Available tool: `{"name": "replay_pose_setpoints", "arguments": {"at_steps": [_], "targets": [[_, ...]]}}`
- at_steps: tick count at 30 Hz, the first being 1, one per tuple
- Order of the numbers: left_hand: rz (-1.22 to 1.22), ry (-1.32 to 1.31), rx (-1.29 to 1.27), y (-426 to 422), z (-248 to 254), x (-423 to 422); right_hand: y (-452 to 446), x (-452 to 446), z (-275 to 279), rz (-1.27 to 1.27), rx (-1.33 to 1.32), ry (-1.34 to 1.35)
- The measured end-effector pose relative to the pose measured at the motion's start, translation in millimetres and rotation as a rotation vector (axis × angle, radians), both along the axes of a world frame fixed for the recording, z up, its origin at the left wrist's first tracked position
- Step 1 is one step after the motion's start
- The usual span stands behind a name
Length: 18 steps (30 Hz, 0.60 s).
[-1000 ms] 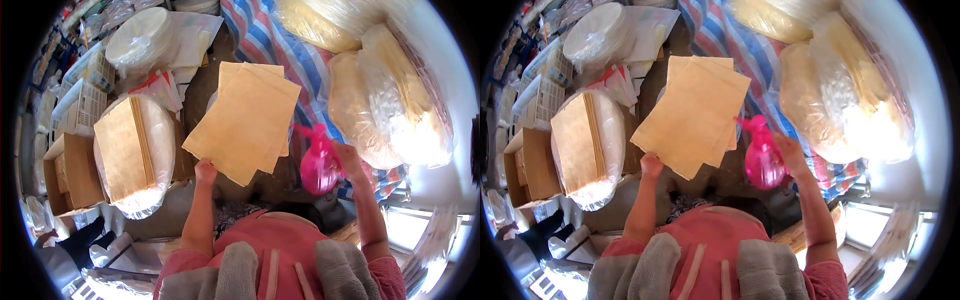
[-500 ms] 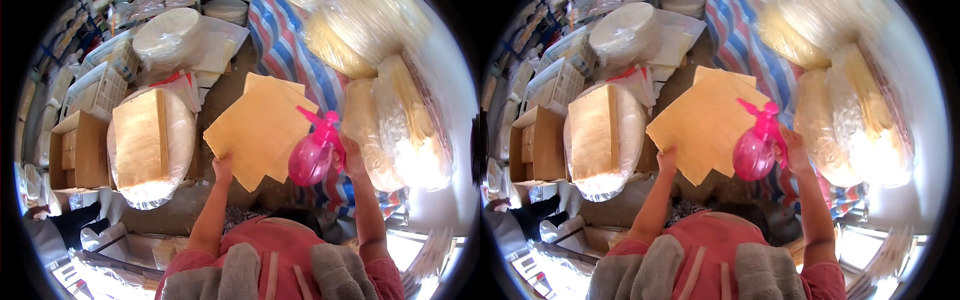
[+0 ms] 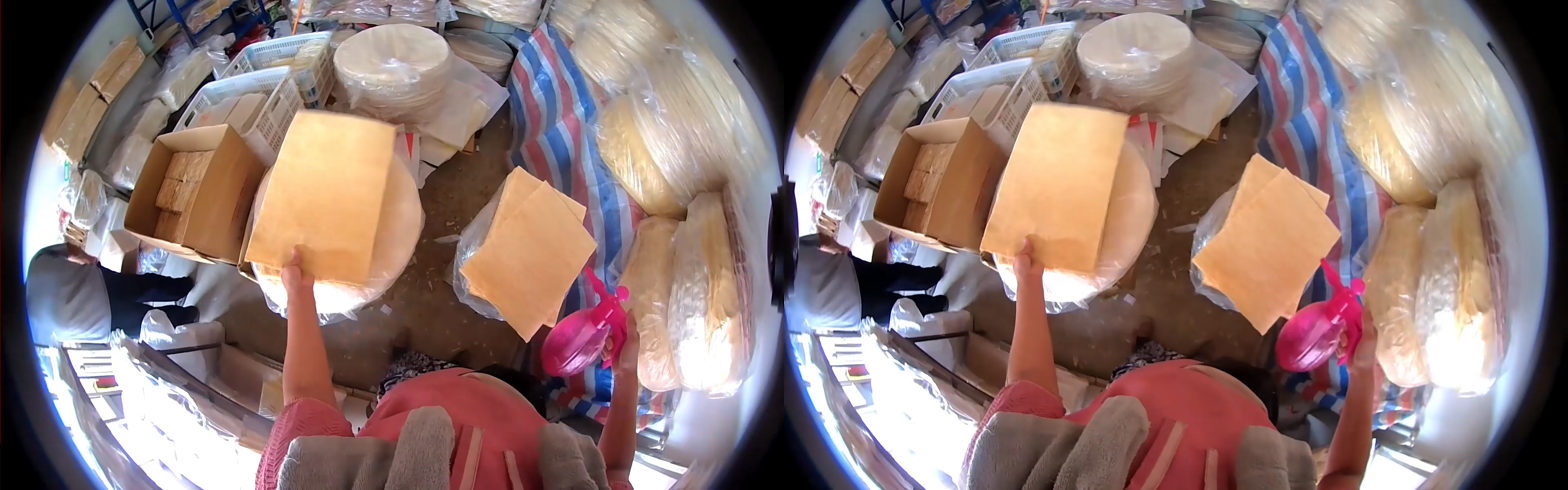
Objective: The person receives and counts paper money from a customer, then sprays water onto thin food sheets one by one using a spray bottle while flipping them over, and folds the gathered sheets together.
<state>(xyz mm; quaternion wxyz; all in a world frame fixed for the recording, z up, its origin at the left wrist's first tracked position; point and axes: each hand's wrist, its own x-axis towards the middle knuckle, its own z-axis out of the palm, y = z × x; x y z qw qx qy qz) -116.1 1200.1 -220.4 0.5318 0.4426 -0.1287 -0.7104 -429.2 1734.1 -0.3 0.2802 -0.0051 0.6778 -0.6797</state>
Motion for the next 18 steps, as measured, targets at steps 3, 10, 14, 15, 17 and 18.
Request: {"name": "replay_pose_setpoints", "arguments": {"at_steps": [3, 10, 14, 15, 17, 18], "targets": [[0.069, -0.107, 0.138, -30, -44, 16, 1, 12, 0, -0.02, 0.046, 0.03], [-0.242, -0.724, 0.099, -99, -157, 65, 24, 29, -2, -0.178, 0.146, -0.023], [-0.169, -0.88, 0.0, -36, -21, 36, 28, 21, 7, 0.009, 0.311, -0.045], [-0.01, -1.453, 0.142, 7, 40, -3, 19, 18, 10, 0.062, 0.425, -0.002], [0.088, -2.011, -0.616, 20, -25, -7, 22, 4, -8, 0.216, 0.496, 0.031], [0.073, -2.02, -0.962, 42, -34, -26, 26, -4, -16, 0.324, 0.558, 0.093]]}}
